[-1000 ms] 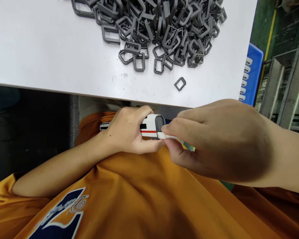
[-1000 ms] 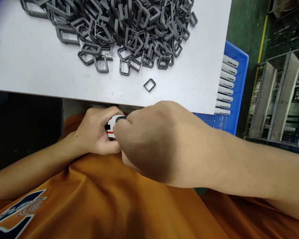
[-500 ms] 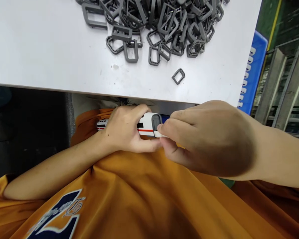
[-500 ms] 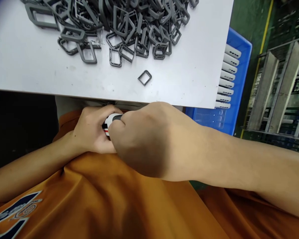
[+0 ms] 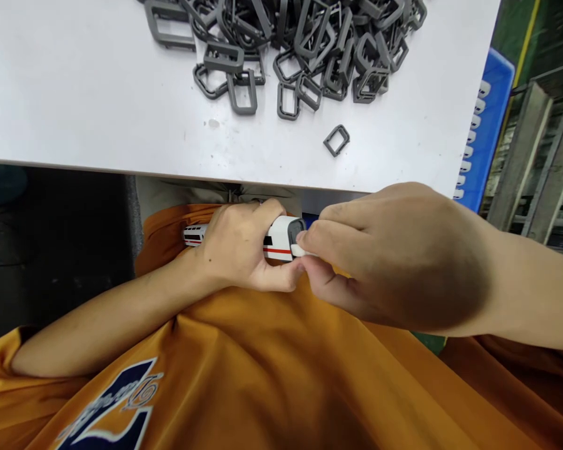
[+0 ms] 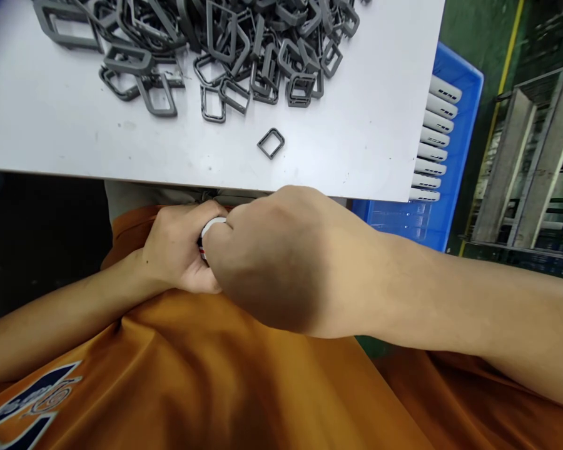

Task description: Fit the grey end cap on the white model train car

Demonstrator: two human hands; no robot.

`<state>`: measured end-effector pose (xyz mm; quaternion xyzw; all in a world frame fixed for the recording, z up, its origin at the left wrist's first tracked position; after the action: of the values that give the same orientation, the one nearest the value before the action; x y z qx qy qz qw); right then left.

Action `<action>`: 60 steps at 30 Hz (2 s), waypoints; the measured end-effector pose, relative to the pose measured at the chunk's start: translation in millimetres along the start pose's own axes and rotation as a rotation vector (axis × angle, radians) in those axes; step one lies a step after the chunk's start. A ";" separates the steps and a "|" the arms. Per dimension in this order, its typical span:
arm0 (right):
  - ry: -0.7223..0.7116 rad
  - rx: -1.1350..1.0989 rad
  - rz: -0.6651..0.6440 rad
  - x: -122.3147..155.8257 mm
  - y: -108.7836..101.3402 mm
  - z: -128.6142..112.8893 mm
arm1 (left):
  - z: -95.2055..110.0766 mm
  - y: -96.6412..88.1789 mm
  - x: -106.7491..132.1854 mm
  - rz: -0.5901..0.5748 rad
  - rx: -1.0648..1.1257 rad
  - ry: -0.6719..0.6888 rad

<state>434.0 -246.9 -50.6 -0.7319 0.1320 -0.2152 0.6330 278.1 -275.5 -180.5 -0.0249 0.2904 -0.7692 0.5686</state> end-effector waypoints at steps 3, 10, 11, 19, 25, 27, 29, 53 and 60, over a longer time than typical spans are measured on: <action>0.008 -0.028 0.045 3.1 4.6 -1.0 | -1.5 2.9 1.3 -0.017 -0.034 -0.016; 0.049 -0.086 0.041 4.8 -3.1 12.5 | 0.1 2.1 1.9 0.049 -0.063 0.065; 0.046 -0.078 0.027 3.5 -4.6 14.3 | 0.5 2.3 1.7 0.049 -0.066 0.067; 0.071 -0.081 -0.047 -1.6 0.7 12.4 | 0.1 6.3 1.5 -0.026 -0.121 -0.018; 0.066 -0.101 0.004 5.4 3.9 12.9 | -0.5 7.8 1.8 -0.103 -0.120 -0.086; 0.063 -0.090 0.007 5.0 -0.2 15.3 | 0.1 6.8 2.8 -0.048 -0.126 -0.053; 0.078 -0.081 0.001 3.8 -5.2 18.2 | 0.7 6.6 3.9 -0.011 -0.130 -0.023; 0.064 -0.064 -0.063 3.6 -7.5 16.4 | 2.3 10.0 -2.8 -0.122 -0.171 -0.104; 0.090 -0.079 0.004 5.3 1.6 14.9 | 5.8 12.8 -5.6 -0.206 -0.194 -0.187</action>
<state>445.9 -236.7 -53.0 -0.7457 0.1701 -0.2410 0.5974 293.2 -275.3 -180.2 -0.1807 0.3053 -0.7859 0.5064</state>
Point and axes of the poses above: each hand's wrist, its own x-axis away from the middle knuckle, its own y-axis out of the palm, z = x × y, the point moved 2 cm from there along -x, towards the middle knuckle, and after that the axes turned 2 degrees about z, right-handed, at the moved point
